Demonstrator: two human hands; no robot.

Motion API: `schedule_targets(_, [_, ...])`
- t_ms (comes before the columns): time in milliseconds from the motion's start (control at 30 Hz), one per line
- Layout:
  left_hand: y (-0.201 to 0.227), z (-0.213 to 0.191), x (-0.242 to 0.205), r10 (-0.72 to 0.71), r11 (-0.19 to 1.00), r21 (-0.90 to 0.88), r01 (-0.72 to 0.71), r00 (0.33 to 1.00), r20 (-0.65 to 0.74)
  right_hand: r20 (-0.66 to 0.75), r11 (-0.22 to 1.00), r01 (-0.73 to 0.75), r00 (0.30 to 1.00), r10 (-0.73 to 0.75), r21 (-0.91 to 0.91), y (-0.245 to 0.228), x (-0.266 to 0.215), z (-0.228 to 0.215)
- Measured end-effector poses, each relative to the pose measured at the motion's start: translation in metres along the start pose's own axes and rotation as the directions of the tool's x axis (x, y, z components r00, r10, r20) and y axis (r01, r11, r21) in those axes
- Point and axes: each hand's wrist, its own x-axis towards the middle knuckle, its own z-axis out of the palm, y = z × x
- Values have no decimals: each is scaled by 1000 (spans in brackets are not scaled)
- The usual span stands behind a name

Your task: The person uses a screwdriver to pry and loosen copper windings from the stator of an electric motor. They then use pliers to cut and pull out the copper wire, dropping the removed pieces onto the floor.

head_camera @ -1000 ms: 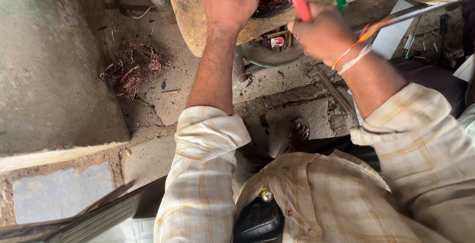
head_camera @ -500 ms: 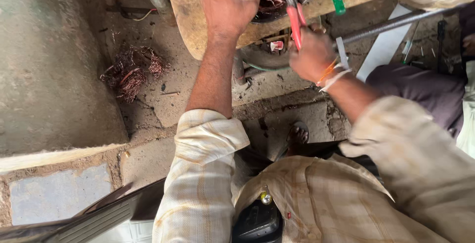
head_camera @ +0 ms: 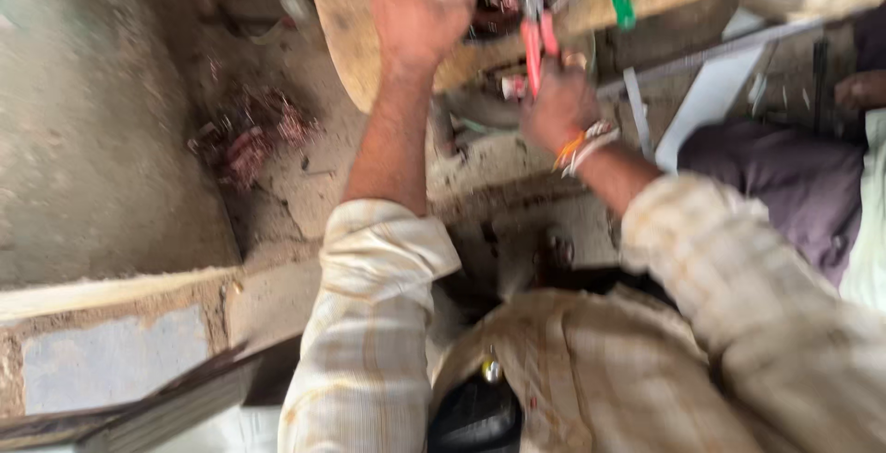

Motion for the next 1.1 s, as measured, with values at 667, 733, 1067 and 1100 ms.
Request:
schedule_targets(667, [-4, 3, 3, -46, 994, 99, 41, 998, 51, 149, 958, -122, 985, 85, 261, 23, -2, 3])
schedule_targets(733, [-5, 3, 3, 42, 998, 57, -42, 999, 1, 368, 832, -401, 892, 261, 382, 16, 1, -19])
schedule_targets(1067, [-4, -3, 4, 72, 997, 37, -72, 997, -2, 225, 768, -253, 964, 144, 589, 17, -8, -13])
schedule_targets(1100, [-4, -2, 3, 73, 997, 37, -73, 997, -6, 90, 970, -54, 995, 34, 237, 24, -21, 1])
